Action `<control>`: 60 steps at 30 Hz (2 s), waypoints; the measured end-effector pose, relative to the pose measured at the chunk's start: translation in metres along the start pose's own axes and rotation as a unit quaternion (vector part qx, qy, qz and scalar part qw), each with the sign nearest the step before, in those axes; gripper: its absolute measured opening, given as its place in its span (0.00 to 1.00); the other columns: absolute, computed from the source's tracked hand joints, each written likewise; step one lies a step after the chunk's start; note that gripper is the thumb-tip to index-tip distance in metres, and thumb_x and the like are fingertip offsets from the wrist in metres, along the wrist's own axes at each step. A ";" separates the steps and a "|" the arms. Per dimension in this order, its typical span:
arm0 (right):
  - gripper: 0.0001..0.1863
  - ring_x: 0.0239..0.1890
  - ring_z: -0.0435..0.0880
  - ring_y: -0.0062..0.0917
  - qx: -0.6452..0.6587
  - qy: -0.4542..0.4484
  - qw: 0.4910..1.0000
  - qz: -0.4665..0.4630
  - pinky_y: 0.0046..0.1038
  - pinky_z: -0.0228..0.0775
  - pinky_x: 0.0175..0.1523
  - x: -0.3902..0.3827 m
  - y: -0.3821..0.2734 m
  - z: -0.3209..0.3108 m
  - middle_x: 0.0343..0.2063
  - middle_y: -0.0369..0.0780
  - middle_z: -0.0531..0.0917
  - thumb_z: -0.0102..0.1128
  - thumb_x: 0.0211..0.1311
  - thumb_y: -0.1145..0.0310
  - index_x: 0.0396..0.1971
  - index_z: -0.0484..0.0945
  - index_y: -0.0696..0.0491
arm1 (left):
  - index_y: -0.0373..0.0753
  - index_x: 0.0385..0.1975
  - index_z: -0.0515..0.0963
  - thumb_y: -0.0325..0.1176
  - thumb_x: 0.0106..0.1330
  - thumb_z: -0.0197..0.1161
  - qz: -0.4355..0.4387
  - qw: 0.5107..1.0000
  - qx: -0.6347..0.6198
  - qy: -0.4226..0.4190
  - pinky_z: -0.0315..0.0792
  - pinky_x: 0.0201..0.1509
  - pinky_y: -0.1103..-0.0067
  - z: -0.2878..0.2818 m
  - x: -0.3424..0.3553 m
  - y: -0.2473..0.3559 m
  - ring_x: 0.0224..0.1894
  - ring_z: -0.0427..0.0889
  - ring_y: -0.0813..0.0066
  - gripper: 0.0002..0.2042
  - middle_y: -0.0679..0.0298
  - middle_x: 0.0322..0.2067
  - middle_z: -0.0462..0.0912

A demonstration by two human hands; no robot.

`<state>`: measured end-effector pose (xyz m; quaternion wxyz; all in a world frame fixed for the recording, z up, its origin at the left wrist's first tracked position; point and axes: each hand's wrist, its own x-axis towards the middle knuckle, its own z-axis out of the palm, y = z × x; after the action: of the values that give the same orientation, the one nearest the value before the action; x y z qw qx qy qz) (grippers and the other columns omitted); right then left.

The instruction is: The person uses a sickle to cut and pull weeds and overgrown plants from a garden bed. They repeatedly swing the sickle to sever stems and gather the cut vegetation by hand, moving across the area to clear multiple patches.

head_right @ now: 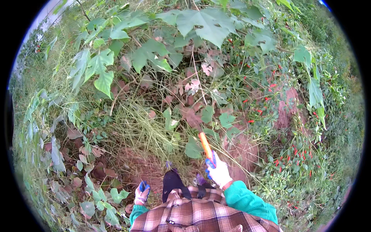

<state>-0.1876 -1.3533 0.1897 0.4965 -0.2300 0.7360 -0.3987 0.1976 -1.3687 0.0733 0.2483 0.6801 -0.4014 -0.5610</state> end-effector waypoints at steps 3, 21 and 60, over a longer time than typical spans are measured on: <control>0.27 0.16 0.69 0.12 0.058 0.075 0.993 -0.075 0.18 0.63 0.19 0.006 -0.029 0.002 0.19 0.32 0.73 0.54 0.54 0.71 0.56 0.59 0.50 | 0.35 0.45 0.69 0.26 0.51 0.59 0.043 0.999 0.024 -0.014 0.68 0.31 0.84 -0.004 0.033 0.044 0.27 0.72 0.82 0.19 0.69 0.27 0.76; 0.27 0.16 0.73 0.15 0.280 0.239 0.905 -0.212 0.16 0.64 0.15 -0.040 -0.168 0.064 0.21 0.36 0.75 0.52 0.57 0.68 0.56 0.58 0.56 | 0.35 0.47 0.69 0.31 0.50 0.58 0.484 0.810 0.156 -0.291 0.69 0.42 0.78 0.042 0.128 0.360 0.38 0.77 0.70 0.22 0.58 0.36 0.78; 0.26 0.23 0.75 0.41 -0.273 0.176 0.837 -0.440 0.36 0.65 0.30 0.024 -0.335 0.077 0.21 0.48 0.75 0.50 0.55 0.58 0.53 0.62 0.53 | 0.47 0.46 0.70 0.43 0.43 0.62 0.343 0.478 0.803 0.098 0.65 0.51 0.69 0.064 0.137 0.721 0.48 0.73 0.63 0.26 0.61 0.44 0.75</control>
<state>-0.1459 -1.5919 0.4349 0.0477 -0.5813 0.7116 -0.3917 -0.0504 -1.8741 0.5489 -0.1956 0.4418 -0.8509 0.2063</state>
